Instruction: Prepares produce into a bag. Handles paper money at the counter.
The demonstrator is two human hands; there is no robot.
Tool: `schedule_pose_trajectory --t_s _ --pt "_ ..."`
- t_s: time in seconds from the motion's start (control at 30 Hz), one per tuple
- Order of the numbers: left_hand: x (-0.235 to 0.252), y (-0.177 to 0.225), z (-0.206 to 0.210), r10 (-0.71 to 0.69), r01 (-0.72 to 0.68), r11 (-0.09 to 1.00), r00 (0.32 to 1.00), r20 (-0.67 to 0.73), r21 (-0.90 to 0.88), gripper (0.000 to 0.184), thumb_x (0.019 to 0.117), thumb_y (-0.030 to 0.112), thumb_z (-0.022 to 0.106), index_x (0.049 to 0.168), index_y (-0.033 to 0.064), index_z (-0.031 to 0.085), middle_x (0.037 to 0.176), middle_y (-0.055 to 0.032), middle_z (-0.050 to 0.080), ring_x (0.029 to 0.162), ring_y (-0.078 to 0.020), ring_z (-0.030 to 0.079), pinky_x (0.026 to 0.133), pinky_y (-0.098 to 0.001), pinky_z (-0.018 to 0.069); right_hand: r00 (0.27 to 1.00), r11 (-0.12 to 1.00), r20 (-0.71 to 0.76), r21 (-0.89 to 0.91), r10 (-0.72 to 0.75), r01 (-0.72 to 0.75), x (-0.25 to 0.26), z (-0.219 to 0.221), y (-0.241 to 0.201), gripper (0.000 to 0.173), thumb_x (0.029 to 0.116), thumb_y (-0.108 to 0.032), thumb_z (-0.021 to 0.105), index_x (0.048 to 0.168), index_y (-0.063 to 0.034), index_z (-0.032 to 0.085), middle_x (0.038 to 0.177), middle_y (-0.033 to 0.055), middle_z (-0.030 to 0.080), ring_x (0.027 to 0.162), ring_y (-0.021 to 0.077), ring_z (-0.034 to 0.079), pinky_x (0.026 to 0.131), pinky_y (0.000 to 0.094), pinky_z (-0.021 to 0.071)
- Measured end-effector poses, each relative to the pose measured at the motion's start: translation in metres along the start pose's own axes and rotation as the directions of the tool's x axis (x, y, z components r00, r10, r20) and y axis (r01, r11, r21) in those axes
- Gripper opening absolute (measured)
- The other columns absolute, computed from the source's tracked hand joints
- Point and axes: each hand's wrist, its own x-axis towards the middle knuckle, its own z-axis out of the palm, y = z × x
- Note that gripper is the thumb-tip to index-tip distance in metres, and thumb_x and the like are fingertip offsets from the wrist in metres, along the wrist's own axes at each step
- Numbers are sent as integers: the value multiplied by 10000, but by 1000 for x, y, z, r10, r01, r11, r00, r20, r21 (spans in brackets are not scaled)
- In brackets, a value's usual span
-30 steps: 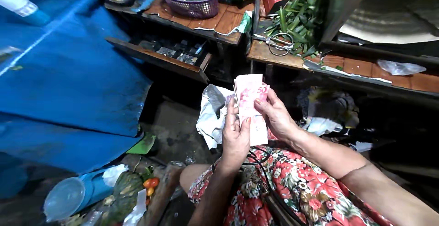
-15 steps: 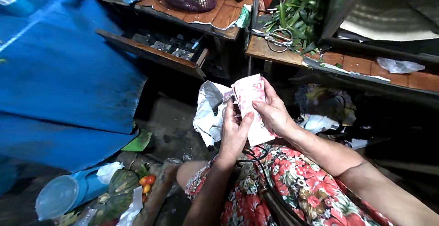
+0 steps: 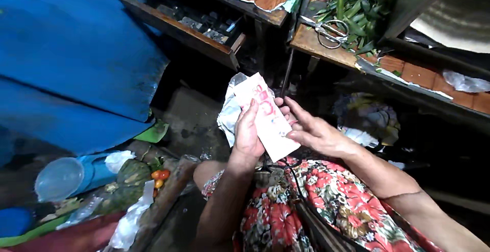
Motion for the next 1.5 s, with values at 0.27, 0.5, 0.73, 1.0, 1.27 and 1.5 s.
schedule_pose_trajectory --t_s 0.27,0.5,0.73,1.0,1.27,1.5 --pt "-6 -3 10 -107 113 991 991 -84 69 361 1120 334 342 1325 123 551 1127 -131 716 961 -230 734 802 -409 632 892 740 -18 -566 -452 364 13 -12 13 342 968 -229 634 1299 -262 715 1588 211 403 1521 454 239 1186 724 170" --pt "-11 -8 2 -130 127 979 991 -9 -158 445 1075 335 245 1137 125 633 1081 -124 711 962 -249 713 823 -422 606 958 972 -173 -97 -227 213 17 -4 5 274 1012 -274 601 914 -86 774 1470 146 556 1527 320 282 1270 500 201" --pt "-7 -16 -7 60 -87 986 981 186 142 844 816 787 608 1434 229 469 1301 -23 651 1166 -196 660 964 -412 577 948 999 -319 45 -13 29 23 9 7 297 1001 -250 569 856 -82 767 1412 92 609 1478 253 373 1233 451 289" --pt "-6 -20 8 10 1 974 999 -48 226 371 1100 370 422 1367 126 503 1179 -80 690 992 -205 721 834 -414 631 920 999 -390 4 -33 37 26 15 10 292 947 -254 708 1190 -94 712 1534 100 457 1291 178 558 970 347 571" --pt "-4 -25 10 204 -161 945 970 -129 285 427 917 -28 685 1294 63 506 1098 -58 699 980 -174 716 877 -383 619 914 995 -394 2 -92 101 22 4 9 357 1044 -260 540 1260 -6 669 1457 124 548 1312 166 553 1048 323 512" --pt "-4 -31 8 229 -204 935 972 -53 291 592 763 -74 829 1273 77 568 1114 -47 717 994 -155 715 878 -358 618 877 970 -457 108 -147 219 21 3 13 164 996 -141 624 1016 -22 735 1324 116 653 1281 200 590 1056 353 518"
